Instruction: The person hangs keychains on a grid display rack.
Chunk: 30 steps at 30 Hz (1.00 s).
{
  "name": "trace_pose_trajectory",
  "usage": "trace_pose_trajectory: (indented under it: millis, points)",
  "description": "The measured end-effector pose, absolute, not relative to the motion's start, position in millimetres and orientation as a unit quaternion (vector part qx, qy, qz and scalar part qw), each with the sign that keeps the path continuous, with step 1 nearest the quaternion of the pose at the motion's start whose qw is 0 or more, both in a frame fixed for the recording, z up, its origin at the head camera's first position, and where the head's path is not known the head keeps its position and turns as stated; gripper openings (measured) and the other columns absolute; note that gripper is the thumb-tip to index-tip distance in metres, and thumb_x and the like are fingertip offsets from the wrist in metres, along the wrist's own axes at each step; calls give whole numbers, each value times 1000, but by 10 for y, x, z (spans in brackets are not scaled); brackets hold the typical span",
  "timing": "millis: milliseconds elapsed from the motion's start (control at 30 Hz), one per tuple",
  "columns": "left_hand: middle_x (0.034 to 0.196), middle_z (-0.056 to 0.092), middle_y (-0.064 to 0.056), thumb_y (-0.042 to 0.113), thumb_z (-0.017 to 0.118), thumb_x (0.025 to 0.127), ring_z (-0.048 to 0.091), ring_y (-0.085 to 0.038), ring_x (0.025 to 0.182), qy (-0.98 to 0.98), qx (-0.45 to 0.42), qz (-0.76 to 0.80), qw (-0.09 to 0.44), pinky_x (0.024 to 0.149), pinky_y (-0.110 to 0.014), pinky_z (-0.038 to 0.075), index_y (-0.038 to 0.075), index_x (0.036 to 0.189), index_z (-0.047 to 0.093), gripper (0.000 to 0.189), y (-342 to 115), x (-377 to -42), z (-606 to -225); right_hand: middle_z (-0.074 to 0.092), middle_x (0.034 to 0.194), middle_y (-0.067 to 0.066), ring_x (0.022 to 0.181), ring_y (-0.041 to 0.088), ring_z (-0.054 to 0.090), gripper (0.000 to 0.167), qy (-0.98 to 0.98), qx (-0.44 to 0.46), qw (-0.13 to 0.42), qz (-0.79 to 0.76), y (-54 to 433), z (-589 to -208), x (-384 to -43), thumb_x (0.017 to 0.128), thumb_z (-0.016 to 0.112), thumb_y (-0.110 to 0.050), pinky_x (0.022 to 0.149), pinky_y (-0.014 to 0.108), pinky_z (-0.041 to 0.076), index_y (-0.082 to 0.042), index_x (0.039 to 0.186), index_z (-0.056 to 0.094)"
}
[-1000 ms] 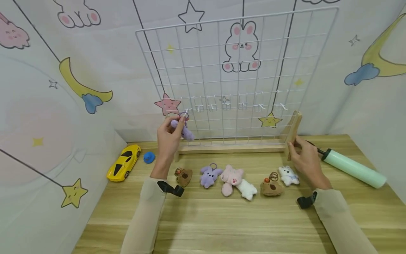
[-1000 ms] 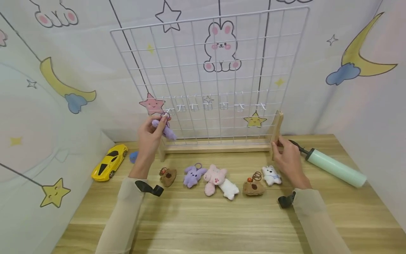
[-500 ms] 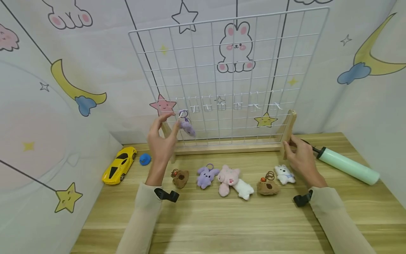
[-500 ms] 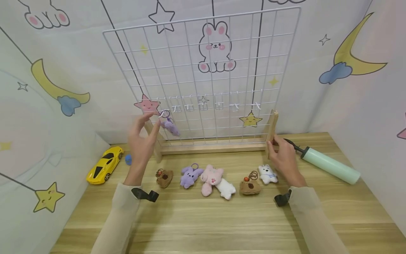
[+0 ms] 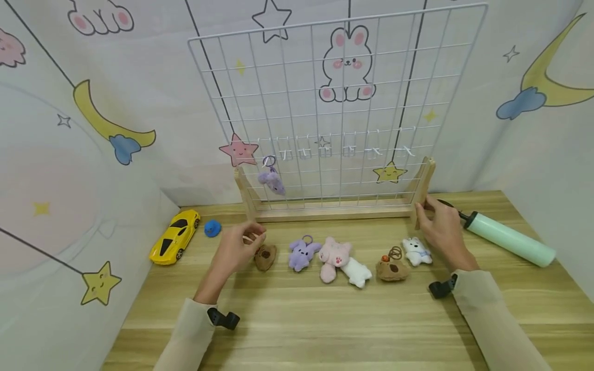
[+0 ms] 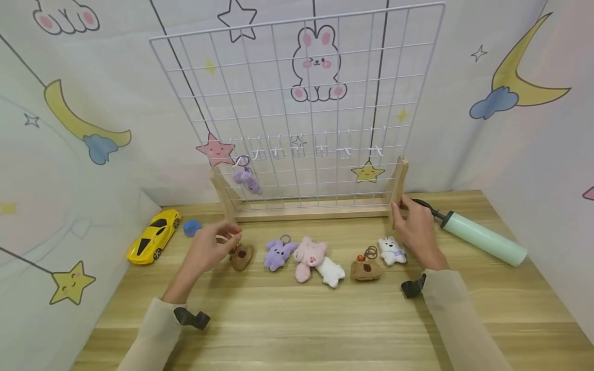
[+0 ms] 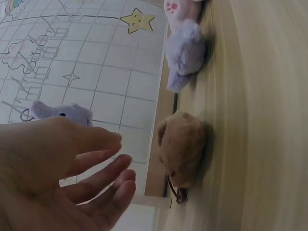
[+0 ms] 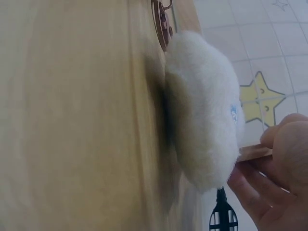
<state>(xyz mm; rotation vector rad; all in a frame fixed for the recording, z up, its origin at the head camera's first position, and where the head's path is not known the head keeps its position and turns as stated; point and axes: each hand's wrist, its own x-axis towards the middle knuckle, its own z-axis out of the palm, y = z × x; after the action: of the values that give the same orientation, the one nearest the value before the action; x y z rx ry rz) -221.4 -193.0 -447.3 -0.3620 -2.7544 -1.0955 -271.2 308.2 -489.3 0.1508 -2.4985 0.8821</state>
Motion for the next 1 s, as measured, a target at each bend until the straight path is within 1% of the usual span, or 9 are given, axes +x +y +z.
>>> trace_pose_trajectory:
  millis: [100,200,300,367,467,633,800,933,1000]
  points:
    - [113,78,-21,8,72,103,76,-35,96,-935,-122,-330,39,85,-49,66,-2,120,75,20,-2022,-2177,-4508,76,118,33,106,55,74,26,-912,47,238,331,3075,-4880,-2703,110,63,-19,91,70,57,5,117,73]
    - [117,75,-25,2,74,99,75,-36,97,-949,-137,-286,2,85,-49,65,-4,125,73,26,-2106,-2152,-4526,76,121,33,110,54,74,33,-906,34,227,355,3068,-4877,-2697,110,63,-22,95,70,57,4,129,72]
    - [119,73,-24,-1,74,98,74,-34,101,-953,-158,-255,-33,87,-47,64,-3,129,72,31,-2164,-2139,-4541,75,124,32,114,51,74,45,-901,18,213,378,3060,-4880,-2699,109,67,-29,100,68,56,4,139,68]
    - [119,73,-23,-2,73,98,74,-34,102,-953,-165,-251,-45,88,-47,65,-4,128,73,30,-2182,-2126,-4544,76,124,31,114,49,74,48,-899,7,206,387,3055,-4885,-2702,108,70,-33,103,66,55,3,139,68]
    - [118,75,-21,-2,73,99,74,-35,106,-954,-187,-232,-43,92,-47,65,-5,125,77,26,-2195,-2110,-4544,77,121,30,113,48,74,48,-897,-6,202,394,3052,-4892,-2691,106,72,-37,103,64,55,3,131,71]
    - [120,76,-22,-3,73,99,72,-38,114,-952,-227,-204,-36,96,-47,64,-8,124,77,25,-2181,-2102,-4527,77,116,31,108,49,75,42,-898,-12,213,386,3073,-4915,-2667,106,72,-34,97,64,57,5,122,73]
    - [115,77,-19,-2,75,99,74,-34,107,-956,-208,-206,-23,92,-45,65,-6,123,78,25,-2179,-2118,-4563,77,114,32,106,50,75,41,-898,-10,221,381,3086,-4925,-2663,106,72,-33,96,64,57,5,120,73]
    - [115,80,-17,3,72,103,77,-31,105,-963,-182,-200,4,88,-44,65,-1,122,80,21,-2195,-2132,-4602,77,115,32,107,49,75,42,-899,-14,218,380,3089,-4942,-2666,106,71,-34,97,64,57,5,120,73]
    - [115,82,-16,4,70,104,78,-27,100,-965,-176,-195,14,83,-41,65,1,123,80,21,-2209,-2137,-4607,77,116,32,107,50,75,42,-899,-14,215,381,3088,-4942,-2668,106,71,-35,98,64,56,5,120,72]
